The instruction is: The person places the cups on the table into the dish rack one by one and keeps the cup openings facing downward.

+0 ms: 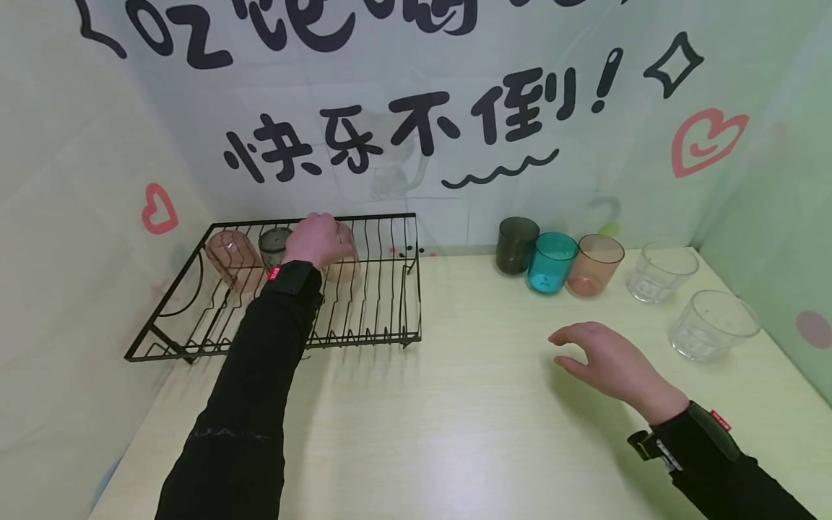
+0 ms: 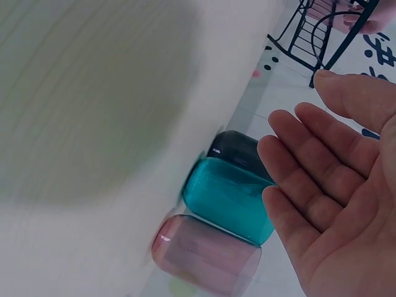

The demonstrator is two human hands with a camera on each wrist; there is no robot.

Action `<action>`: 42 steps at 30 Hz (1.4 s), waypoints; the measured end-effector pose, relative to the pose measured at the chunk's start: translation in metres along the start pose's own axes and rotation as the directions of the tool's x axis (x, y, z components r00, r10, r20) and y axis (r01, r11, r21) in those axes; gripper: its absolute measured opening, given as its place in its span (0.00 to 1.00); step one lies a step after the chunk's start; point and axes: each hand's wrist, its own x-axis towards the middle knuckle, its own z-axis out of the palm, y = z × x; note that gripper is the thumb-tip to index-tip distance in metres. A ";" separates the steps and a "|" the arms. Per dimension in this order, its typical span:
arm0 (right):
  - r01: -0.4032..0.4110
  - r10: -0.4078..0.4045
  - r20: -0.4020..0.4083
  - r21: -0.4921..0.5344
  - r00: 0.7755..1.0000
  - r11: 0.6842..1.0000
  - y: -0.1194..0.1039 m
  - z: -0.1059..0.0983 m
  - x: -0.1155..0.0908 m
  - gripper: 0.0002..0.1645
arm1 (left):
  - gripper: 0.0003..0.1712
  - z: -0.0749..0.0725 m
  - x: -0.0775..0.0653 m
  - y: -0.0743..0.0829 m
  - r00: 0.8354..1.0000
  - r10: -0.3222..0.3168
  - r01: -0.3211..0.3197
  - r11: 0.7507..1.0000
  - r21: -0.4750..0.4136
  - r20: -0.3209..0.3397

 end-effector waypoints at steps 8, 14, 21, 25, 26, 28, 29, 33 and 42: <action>0.005 -0.005 -0.005 -0.003 1.000 1.000 -0.001 0.001 0.000 0.15 | 0.16 0.000 0.001 -0.004 1.000 -0.013 0.013 1.000 0.012 0.013; -0.002 0.002 -0.006 0.001 1.000 1.000 -0.001 0.001 0.000 0.15 | 0.13 -0.002 -0.003 -0.006 0.999 -0.025 0.025 1.000 0.019 0.026; -0.004 0.004 -0.005 0.006 1.000 1.000 -0.001 -0.001 0.002 0.16 | 0.14 -0.007 -0.008 -0.005 0.999 -0.024 0.023 1.000 0.006 0.045; -0.001 0.001 -0.006 0.003 1.000 1.000 -0.001 -0.003 0.003 0.16 | 0.16 -0.009 -0.008 -0.006 0.998 -0.007 0.008 1.000 -0.011 0.056; 0.000 0.000 -0.006 0.002 1.000 1.000 -0.001 -0.004 0.004 0.16 | 0.17 -0.010 -0.008 -0.006 0.998 -0.003 0.004 1.000 -0.019 0.058; 0.001 -0.001 -0.008 0.001 1.000 1.000 0.000 -0.005 0.004 0.17 | 0.21 -0.012 -0.009 -0.007 0.998 0.007 -0.005 1.000 -0.030 0.059; 0.002 -0.002 -0.007 -0.001 1.000 1.000 0.000 -0.006 0.005 0.17 | 0.24 -0.013 -0.011 -0.007 0.998 0.010 -0.008 0.999 -0.035 0.058; 0.003 -0.003 -0.007 -0.004 1.000 1.000 0.003 -0.008 0.006 0.17 | 0.39 -0.017 -0.015 -0.007 0.998 0.020 -0.018 0.999 -0.042 0.053; -0.010 0.011 0.005 -0.036 1.000 0.999 0.011 -0.016 0.011 0.19 | 0.45 -0.026 -0.029 -0.003 0.996 0.081 -0.080 0.997 -0.024 0.031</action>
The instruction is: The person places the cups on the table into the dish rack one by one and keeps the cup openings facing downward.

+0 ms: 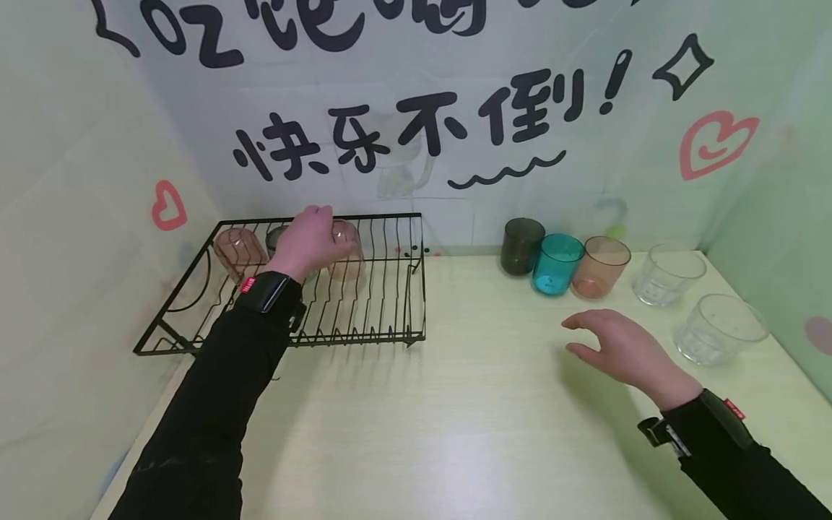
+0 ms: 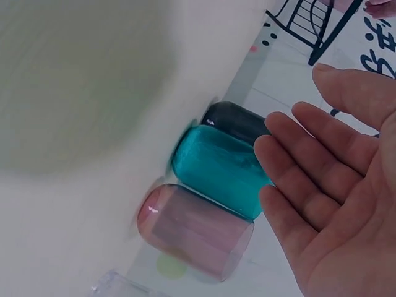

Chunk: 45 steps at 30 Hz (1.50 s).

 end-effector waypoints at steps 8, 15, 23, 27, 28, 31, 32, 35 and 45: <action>0.002 -0.002 -0.002 -0.012 1.000 1.000 0.005 -0.008 0.008 0.21 | 0.36 0.000 -0.014 0.008 0.997 0.073 -0.073 0.997 0.008 -0.022; -0.015 0.015 0.020 -0.014 1.000 1.000 0.010 -0.014 0.015 0.23 | 0.18 0.007 -0.025 0.020 0.987 0.162 -0.162 0.987 -0.007 -0.005; 0.011 -0.011 0.000 -0.034 1.000 0.999 0.017 -0.019 0.023 0.27 | 0.26 0.006 -0.038 0.035 0.978 0.205 -0.205 0.979 0.015 0.035; 0.004 -0.004 0.003 -0.022 1.000 1.000 0.020 -0.022 0.027 0.28 | 0.36 0.003 -0.045 0.041 0.976 0.205 -0.208 0.978 0.029 0.077; 0.002 -0.002 0.003 -0.017 1.000 1.000 0.020 -0.022 0.027 0.29 | 0.38 0.003 -0.046 0.042 0.976 0.201 -0.204 0.978 0.030 0.082; -0.002 0.002 -0.002 -0.011 1.000 1.000 0.022 -0.024 0.030 0.27 | 0.41 0.002 -0.051 0.046 0.976 0.197 -0.201 0.979 0.036 0.092; -0.006 0.006 -0.006 -0.008 1.000 1.000 0.023 -0.024 0.031 0.26 | 0.42 0.001 -0.052 0.047 0.976 0.196 -0.200 0.979 0.038 0.095; 0.005 -0.005 -0.020 0.001 1.000 1.000 0.024 -0.024 0.034 0.23 | 0.40 0.001 -0.056 0.048 0.974 0.199 -0.205 0.978 0.039 0.107; 0.035 -0.036 -0.049 -0.007 0.998 0.999 0.028 -0.029 0.042 0.19 | 0.43 0.001 -0.069 0.056 0.961 0.241 -0.247 0.969 0.027 0.136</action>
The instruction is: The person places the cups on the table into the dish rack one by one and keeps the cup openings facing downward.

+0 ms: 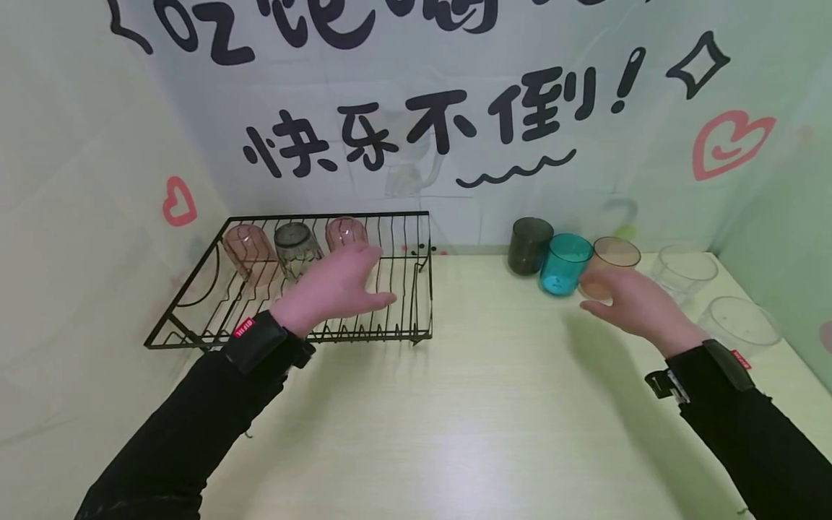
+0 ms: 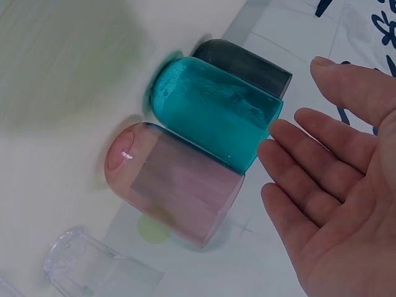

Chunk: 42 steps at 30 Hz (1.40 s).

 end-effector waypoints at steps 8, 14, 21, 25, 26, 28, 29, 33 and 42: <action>-0.109 0.108 0.044 0.015 0.993 0.994 -0.001 -0.002 0.010 0.21 | 0.44 0.003 -0.009 0.006 0.999 0.031 -0.031 1.000 -0.004 0.017; -0.109 0.109 0.008 -0.019 0.994 0.994 0.000 0.001 0.018 0.25 | 0.43 0.008 -0.017 0.011 0.998 0.068 -0.068 0.998 -0.013 0.010; -0.108 0.107 -0.022 -0.038 0.994 0.993 0.003 0.009 0.027 0.27 | 0.45 0.014 -0.024 0.016 0.996 0.086 -0.086 0.996 -0.021 0.014; -0.105 0.104 -0.043 -0.032 0.994 0.994 0.004 0.012 0.031 0.28 | 0.45 0.017 -0.027 0.020 0.995 0.103 -0.103 0.995 -0.006 0.013; -0.105 0.104 -0.048 -0.030 0.993 0.994 0.004 0.013 0.032 0.28 | 0.45 0.018 -0.028 0.021 0.994 0.111 -0.111 0.994 -0.001 0.012; -0.108 0.106 -0.054 -0.031 0.993 0.994 0.004 0.014 0.034 0.27 | 0.45 0.019 -0.029 0.023 0.993 0.118 -0.118 0.993 -0.005 0.011; -0.111 0.109 -0.055 -0.034 0.993 0.993 0.004 0.014 0.034 0.27 | 0.44 0.020 -0.030 0.025 0.993 0.121 -0.121 0.993 -0.010 0.013; -0.120 0.116 -0.053 -0.065 0.992 0.991 0.004 0.017 0.038 0.27 | 0.44 0.024 -0.033 0.030 0.990 0.139 -0.139 0.990 -0.020 0.013; -0.132 0.130 -0.027 -0.118 0.991 0.984 0.003 0.021 0.047 0.27 | 0.45 0.029 -0.035 0.037 0.986 0.165 -0.164 0.986 -0.041 0.024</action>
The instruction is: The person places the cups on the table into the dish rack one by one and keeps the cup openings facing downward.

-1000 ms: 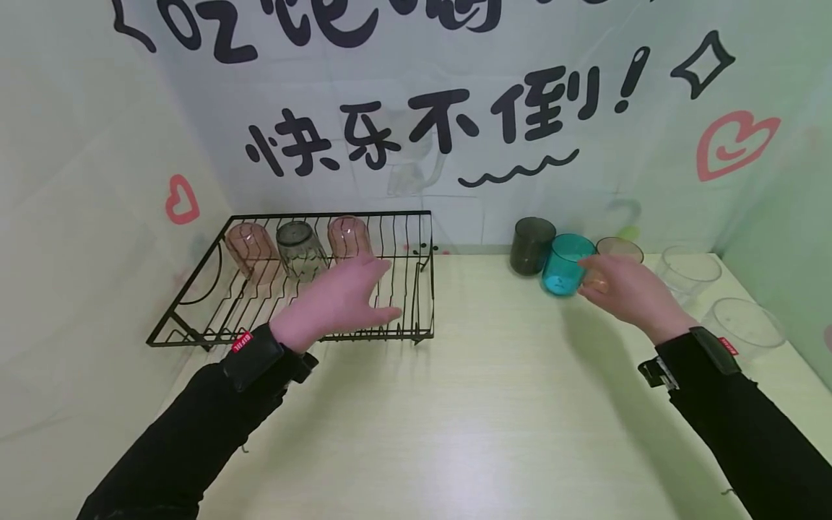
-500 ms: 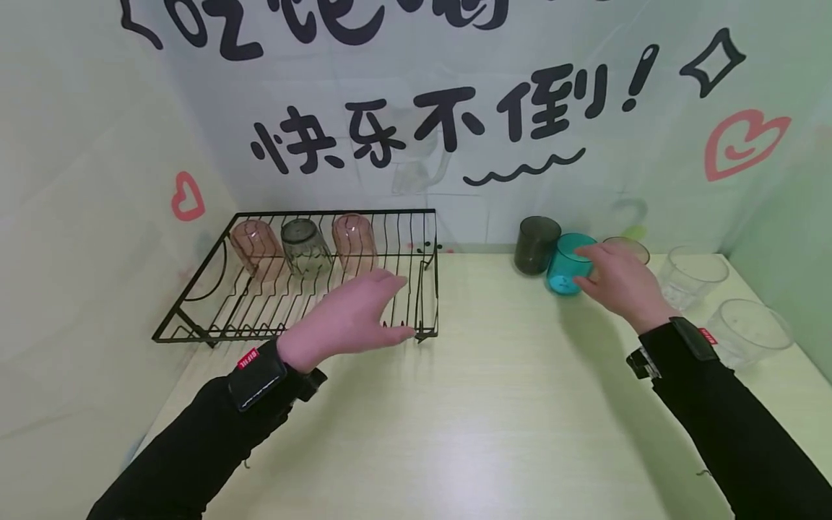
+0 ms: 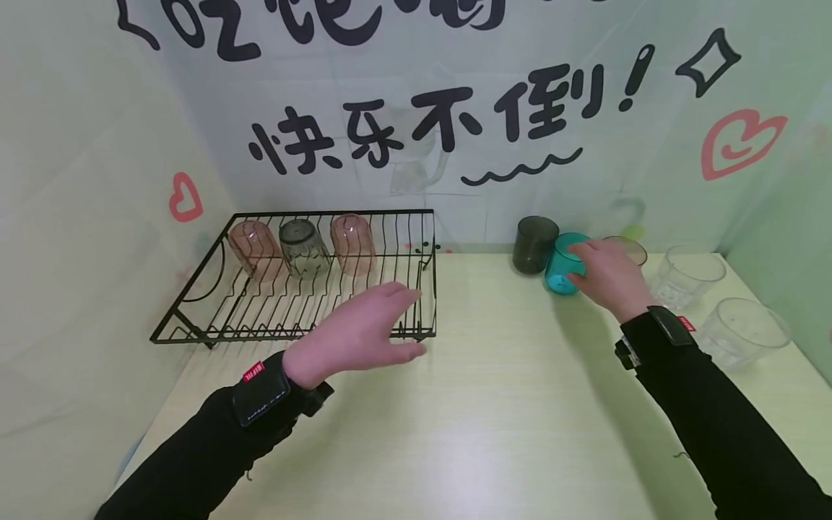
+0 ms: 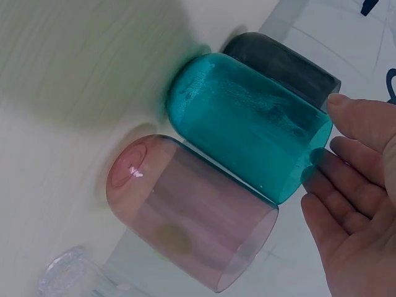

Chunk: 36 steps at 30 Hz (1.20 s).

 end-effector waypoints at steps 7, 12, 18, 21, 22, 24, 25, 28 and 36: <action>0.006 -0.003 0.061 -0.043 0.998 0.999 -0.002 0.005 0.007 0.26 | 0.43 0.005 -0.002 0.002 0.999 0.029 -0.029 0.999 -0.038 -0.013; -0.023 0.026 0.040 -0.061 0.999 0.998 -0.005 0.008 0.008 0.25 | 0.42 0.008 -0.003 0.005 0.998 0.051 -0.053 0.997 -0.065 -0.031; -0.080 0.081 0.006 -0.070 0.997 0.994 -0.005 0.015 0.009 0.21 | 0.43 0.010 0.002 0.013 0.997 0.071 -0.073 0.992 -0.101 -0.027; -0.073 0.071 -0.025 -0.087 0.997 0.994 -0.004 0.017 0.008 0.14 | 0.43 0.010 0.003 0.015 0.998 0.066 -0.068 0.993 -0.101 -0.022; -0.063 0.060 -0.039 -0.092 0.997 0.994 -0.004 0.017 0.007 0.11 | 0.43 0.010 0.004 0.015 0.998 0.063 -0.065 0.993 -0.101 -0.021; -0.051 0.046 -0.053 -0.096 0.998 0.994 -0.004 0.016 0.006 0.07 | 0.43 0.010 0.004 0.015 0.998 0.062 -0.064 0.993 -0.104 -0.021; -0.048 0.043 -0.052 -0.091 0.998 0.995 -0.004 0.015 0.005 0.06 | 0.43 0.010 0.004 0.015 0.998 0.063 -0.065 0.992 -0.105 -0.021; -0.048 0.045 -0.045 -0.073 0.998 0.996 -0.004 0.010 0.001 0.04 | 0.43 0.009 0.004 0.014 0.996 0.078 -0.081 0.991 -0.104 -0.032; -0.057 0.056 -0.033 -0.027 0.998 0.998 -0.006 -0.001 -0.009 0.14 | 0.43 0.005 0.004 0.014 0.994 0.092 -0.100 0.985 -0.137 -0.064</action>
